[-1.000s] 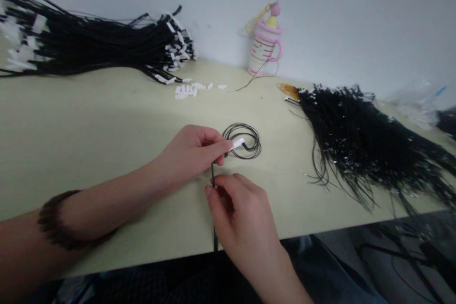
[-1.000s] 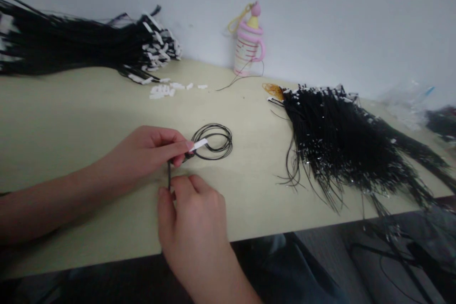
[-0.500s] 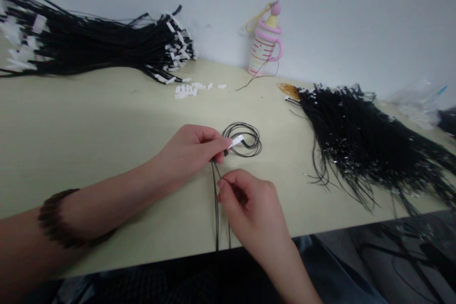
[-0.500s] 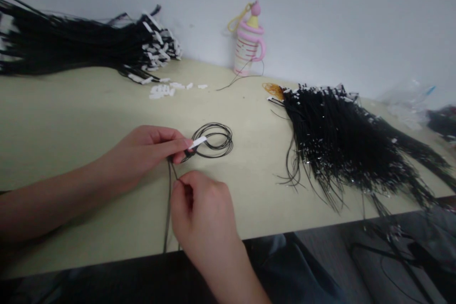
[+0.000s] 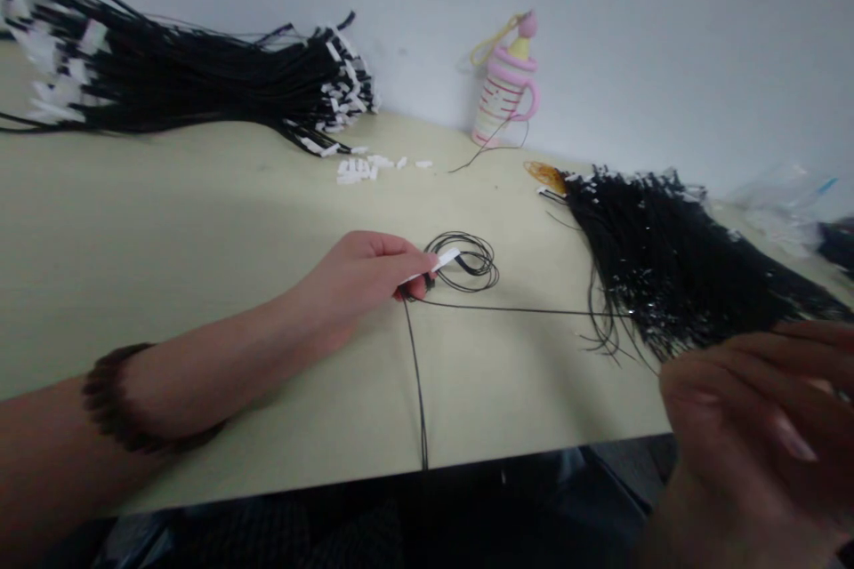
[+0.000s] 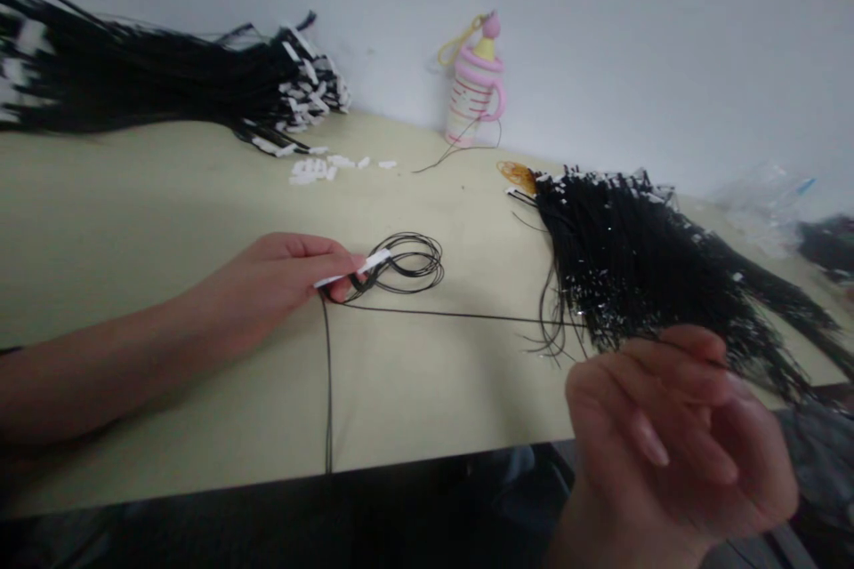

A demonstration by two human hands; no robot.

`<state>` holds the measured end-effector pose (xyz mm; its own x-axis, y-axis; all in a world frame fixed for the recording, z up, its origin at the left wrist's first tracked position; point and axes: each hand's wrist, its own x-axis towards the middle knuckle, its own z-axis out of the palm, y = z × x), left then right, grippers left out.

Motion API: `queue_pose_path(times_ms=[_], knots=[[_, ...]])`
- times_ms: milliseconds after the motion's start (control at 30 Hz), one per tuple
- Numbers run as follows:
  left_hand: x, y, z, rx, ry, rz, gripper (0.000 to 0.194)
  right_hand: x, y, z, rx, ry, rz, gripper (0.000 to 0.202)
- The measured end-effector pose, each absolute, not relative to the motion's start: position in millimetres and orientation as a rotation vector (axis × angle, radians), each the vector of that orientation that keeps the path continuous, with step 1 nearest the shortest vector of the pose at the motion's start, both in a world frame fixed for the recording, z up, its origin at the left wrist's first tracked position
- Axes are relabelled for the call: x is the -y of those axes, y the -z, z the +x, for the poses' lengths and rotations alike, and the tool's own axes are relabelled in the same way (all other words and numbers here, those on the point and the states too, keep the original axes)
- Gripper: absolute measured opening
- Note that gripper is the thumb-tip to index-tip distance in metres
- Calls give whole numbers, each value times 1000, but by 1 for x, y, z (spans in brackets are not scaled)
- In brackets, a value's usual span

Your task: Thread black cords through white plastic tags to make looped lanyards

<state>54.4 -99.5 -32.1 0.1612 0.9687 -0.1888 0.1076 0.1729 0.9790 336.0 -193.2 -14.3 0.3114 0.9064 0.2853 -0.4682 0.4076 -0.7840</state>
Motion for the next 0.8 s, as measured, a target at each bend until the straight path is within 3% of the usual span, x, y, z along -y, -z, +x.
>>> queue_pose_path(times_ms=[100, 233, 367, 433, 600, 700, 800], knots=[[99, 32, 55, -1237, -909, 1203, 26, 187, 9, 329, 466, -1190, -170, 38], [100, 31, 55, -1223, -907, 1229, 27, 180, -1, 308, 609, -883, -627, 22], [101, 32, 54, -1216, -908, 1221, 28, 184, -7, 306, 748, -740, -946, 54], [100, 32, 54, -1216, -909, 1218, 28, 188, -7, 316, 734, -717, -998, 60], [99, 33, 54, -1196, -914, 1209, 29, 190, -2, 332, 758, -617, -1000, 39], [100, 33, 54, -1193, -909, 1225, 29, 183, 6, 305, 765, -464, -1074, 11], [102, 32, 55, -1193, -888, 1217, 29, 174, 17, 264, 893, -338, -1159, 9]])
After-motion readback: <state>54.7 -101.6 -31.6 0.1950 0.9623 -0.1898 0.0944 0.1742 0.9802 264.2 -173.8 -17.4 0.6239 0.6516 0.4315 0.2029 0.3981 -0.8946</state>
